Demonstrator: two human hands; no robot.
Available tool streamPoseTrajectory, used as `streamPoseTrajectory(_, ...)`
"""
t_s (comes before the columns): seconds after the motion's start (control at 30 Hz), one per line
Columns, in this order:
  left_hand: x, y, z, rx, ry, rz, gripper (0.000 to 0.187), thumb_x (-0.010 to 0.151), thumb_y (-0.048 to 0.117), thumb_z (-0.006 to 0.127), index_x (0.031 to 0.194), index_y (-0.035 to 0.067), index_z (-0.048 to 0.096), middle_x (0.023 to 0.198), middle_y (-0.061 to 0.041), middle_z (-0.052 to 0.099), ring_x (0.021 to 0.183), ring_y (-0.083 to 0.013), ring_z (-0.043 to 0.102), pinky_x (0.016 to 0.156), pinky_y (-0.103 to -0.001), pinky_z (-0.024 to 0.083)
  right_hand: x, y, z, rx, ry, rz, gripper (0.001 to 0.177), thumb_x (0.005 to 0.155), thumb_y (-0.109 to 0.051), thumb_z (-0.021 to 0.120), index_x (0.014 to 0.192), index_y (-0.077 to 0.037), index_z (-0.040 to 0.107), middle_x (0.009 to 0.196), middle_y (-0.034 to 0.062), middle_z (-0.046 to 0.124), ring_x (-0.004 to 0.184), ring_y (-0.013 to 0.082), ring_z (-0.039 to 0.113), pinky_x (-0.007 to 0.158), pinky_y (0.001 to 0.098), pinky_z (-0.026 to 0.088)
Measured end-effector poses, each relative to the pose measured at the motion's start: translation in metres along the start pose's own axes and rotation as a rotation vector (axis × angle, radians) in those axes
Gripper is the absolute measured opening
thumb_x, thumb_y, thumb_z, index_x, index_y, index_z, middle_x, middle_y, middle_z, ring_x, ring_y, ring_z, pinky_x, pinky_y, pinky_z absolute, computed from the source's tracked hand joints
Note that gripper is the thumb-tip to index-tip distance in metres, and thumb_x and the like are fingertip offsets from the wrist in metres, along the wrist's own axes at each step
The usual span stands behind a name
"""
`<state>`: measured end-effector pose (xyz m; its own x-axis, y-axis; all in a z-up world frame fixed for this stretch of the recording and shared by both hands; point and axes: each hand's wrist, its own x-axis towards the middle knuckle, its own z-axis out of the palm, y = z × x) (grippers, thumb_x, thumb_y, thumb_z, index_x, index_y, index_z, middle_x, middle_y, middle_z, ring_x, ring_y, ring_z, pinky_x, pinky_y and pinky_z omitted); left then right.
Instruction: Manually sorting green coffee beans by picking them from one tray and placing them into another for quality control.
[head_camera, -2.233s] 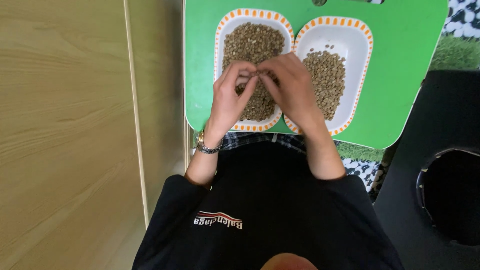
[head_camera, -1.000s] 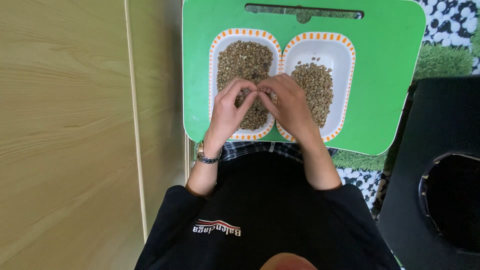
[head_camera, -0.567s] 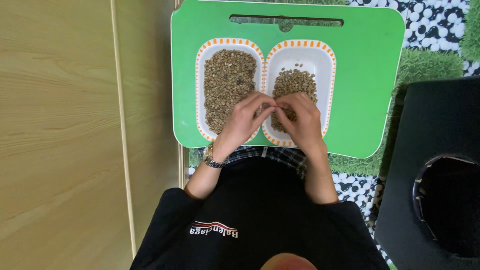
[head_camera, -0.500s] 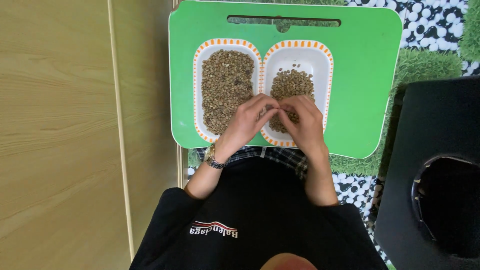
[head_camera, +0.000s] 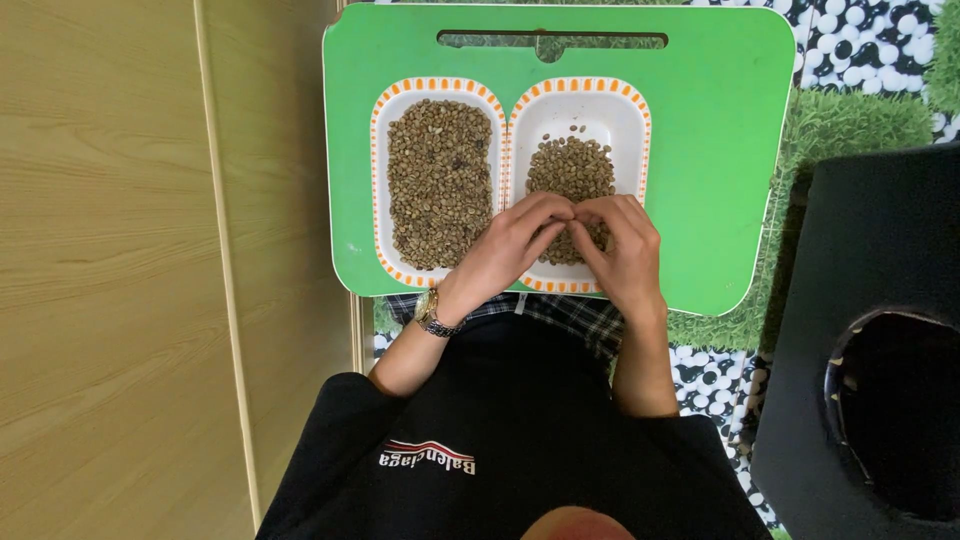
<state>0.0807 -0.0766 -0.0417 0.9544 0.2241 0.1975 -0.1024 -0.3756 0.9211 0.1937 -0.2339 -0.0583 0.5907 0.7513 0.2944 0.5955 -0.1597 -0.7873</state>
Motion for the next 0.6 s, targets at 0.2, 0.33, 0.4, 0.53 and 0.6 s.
streamPoseTrajectory(0.2,-0.005,-0.002,-0.005,0.009,-0.007,-0.010,0.027,0.101,-0.010,0.056,0.124,0.001,0.064,0.114,-0.016,0.068,0.108,-0.0333,0.070,0.089,-0.041,0.062,0.003,-0.001,0.004,-0.008,-0.010,-0.007,0.013,0.095,0.000,0.078,0.106,-0.004,0.072,0.089,0.0093,0.069,0.083,0.0296,0.065,0.074,0.0426,0.054)
streamPoseTrajectory(0.33,-0.016,-0.007,-0.017,0.009,0.047,-0.001,0.026,0.099,-0.012,0.058,0.121,0.000,0.066,0.112,-0.015,0.069,0.106,-0.0333,0.071,0.092,-0.042,0.060,0.012,-0.010,0.011,-0.005,-0.041,-0.022,0.013,0.095,0.000,0.078,0.106,-0.005,0.073,0.091,0.0083,0.070,0.085,0.0281,0.066,0.076,0.0414,0.055)
streamPoseTrajectory(0.4,-0.025,-0.019,-0.023,0.051,0.111,-0.017,0.027,0.095,-0.014,0.062,0.116,0.001,0.069,0.107,-0.014,0.070,0.101,-0.0299,0.072,0.089,-0.039,0.061,0.018,-0.018,0.016,0.010,-0.087,-0.023,0.012,0.097,-0.001,0.076,0.108,-0.003,0.072,0.091,0.0092,0.070,0.086,0.0283,0.066,0.078,0.0412,0.056)
streamPoseTrajectory(0.53,-0.039,-0.034,-0.044,0.128,0.194,-0.023,0.020,0.095,-0.009,0.067,0.112,0.003,0.070,0.104,-0.012,0.070,0.098,-0.0307,0.073,0.084,-0.039,0.061,0.029,-0.022,0.037,0.020,-0.153,-0.060,0.013,0.095,-0.003,0.077,0.107,-0.003,0.072,0.092,0.0107,0.070,0.088,0.0316,0.067,0.079,0.0435,0.056)
streamPoseTrajectory(0.6,-0.044,-0.040,-0.056,0.225,0.286,-0.052,0.014,0.096,0.000,0.071,0.109,0.006,0.070,0.098,-0.008,0.069,0.088,-0.0249,0.070,0.079,-0.037,0.060,0.037,-0.028,0.048,-0.037,-0.222,-0.161,0.023,0.089,-0.002,0.080,0.110,-0.001,0.071,0.094,0.0167,0.068,0.091,0.0389,0.067,0.080,0.0490,0.056)
